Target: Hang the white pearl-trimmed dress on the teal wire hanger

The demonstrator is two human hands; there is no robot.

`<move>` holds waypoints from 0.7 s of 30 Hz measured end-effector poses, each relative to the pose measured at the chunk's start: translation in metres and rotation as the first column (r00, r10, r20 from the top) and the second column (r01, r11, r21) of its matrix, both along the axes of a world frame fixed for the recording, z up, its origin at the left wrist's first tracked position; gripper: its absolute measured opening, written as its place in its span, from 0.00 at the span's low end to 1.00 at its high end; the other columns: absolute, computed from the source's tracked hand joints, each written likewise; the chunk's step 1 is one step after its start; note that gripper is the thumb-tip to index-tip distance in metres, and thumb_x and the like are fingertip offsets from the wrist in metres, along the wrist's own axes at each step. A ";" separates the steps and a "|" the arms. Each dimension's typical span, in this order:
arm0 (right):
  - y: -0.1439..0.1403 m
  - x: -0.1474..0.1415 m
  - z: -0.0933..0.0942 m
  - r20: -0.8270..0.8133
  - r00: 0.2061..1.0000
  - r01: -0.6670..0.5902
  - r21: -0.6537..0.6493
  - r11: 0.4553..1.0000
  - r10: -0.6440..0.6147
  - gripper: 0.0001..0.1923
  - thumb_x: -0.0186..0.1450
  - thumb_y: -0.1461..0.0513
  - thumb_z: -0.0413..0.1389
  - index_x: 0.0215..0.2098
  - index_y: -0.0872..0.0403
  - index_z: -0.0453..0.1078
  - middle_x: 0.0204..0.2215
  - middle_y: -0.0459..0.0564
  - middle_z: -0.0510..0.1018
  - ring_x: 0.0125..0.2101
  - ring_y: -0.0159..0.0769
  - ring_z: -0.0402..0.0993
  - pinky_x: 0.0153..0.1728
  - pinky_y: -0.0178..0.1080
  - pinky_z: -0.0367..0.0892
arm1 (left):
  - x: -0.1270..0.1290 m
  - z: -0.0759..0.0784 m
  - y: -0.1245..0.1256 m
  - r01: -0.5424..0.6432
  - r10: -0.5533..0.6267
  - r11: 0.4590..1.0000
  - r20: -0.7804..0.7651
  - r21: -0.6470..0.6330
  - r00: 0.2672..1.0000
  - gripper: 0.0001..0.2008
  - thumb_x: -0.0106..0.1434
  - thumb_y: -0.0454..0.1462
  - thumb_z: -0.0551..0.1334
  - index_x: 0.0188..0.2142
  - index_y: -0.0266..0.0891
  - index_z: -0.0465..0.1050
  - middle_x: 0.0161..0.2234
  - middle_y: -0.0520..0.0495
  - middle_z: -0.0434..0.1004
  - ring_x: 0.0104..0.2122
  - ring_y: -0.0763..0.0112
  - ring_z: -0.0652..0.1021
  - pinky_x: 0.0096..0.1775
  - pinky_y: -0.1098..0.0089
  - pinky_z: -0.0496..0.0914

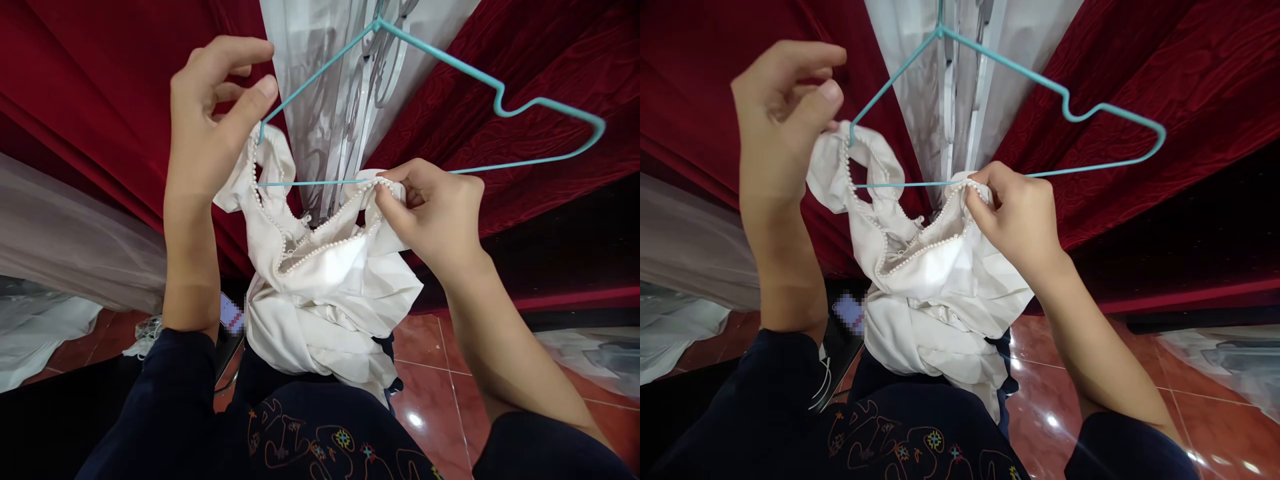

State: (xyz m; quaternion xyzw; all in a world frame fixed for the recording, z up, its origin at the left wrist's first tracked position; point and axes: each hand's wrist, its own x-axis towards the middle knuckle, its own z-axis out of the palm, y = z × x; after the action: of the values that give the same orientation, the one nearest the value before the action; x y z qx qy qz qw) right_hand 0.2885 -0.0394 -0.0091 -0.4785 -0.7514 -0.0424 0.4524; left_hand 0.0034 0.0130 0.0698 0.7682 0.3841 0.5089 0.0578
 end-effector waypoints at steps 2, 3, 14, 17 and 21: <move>0.001 0.002 0.000 -0.017 1.000 -0.011 -0.019 1.000 0.011 0.12 0.70 0.53 0.56 0.35 0.52 0.73 0.20 0.46 0.71 0.20 0.31 0.63 0.27 0.38 0.60 | 0.004 -0.006 0.000 0.029 -0.029 1.000 -0.042 -0.012 0.999 0.12 0.70 0.39 0.65 0.52 0.55 0.78 0.49 0.53 0.79 0.52 0.61 0.80 0.47 0.62 0.78; 0.002 0.003 0.001 -0.028 0.999 -0.019 -0.026 0.999 0.018 0.12 0.70 0.53 0.57 0.35 0.52 0.73 0.21 0.46 0.71 0.21 0.31 0.64 0.27 0.38 0.60 | 0.005 -0.010 0.001 0.053 -0.054 0.998 -0.047 -0.035 0.997 0.12 0.69 0.37 0.66 0.50 0.53 0.78 0.47 0.52 0.80 0.51 0.62 0.81 0.48 0.62 0.78; -0.010 0.013 -0.037 -0.376 0.926 0.068 0.077 0.995 -0.034 0.16 0.57 0.62 0.59 0.43 0.51 0.63 0.23 0.38 0.63 0.17 0.24 0.55 0.20 0.34 0.52 | 0.000 -0.025 0.017 0.082 -0.081 0.997 -0.108 0.006 0.991 0.21 0.64 0.25 0.61 0.50 0.47 0.83 0.25 0.53 0.78 0.25 0.72 0.77 0.29 0.69 0.73; 0.010 0.053 -0.048 -0.545 0.838 0.088 0.116 0.989 -0.011 0.18 0.48 0.65 0.59 0.35 0.50 0.57 0.29 0.40 0.61 0.17 0.20 0.54 0.18 0.33 0.46 | -0.004 -0.018 0.014 0.054 -0.047 0.998 -0.169 0.039 0.984 0.21 0.64 0.25 0.61 0.51 0.45 0.83 0.26 0.53 0.77 0.25 0.72 0.78 0.30 0.70 0.73; 0.060 0.133 -0.037 -0.614 0.789 0.282 0.384 0.879 0.015 0.21 0.46 0.61 0.64 0.29 0.49 0.54 0.24 0.38 0.55 0.18 0.17 0.47 0.21 0.32 0.41 | -0.007 -0.013 0.012 0.003 0.009 0.999 -0.227 0.051 0.974 0.18 0.66 0.26 0.62 0.50 0.41 0.82 0.25 0.53 0.76 0.25 0.71 0.78 0.31 0.71 0.73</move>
State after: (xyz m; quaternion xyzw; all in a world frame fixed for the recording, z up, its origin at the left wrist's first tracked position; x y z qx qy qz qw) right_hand 0.4220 0.0203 -0.0459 -0.4002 -0.5007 -0.0969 0.7614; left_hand -0.0041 0.0252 0.0565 0.8220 0.3763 0.4274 -0.0067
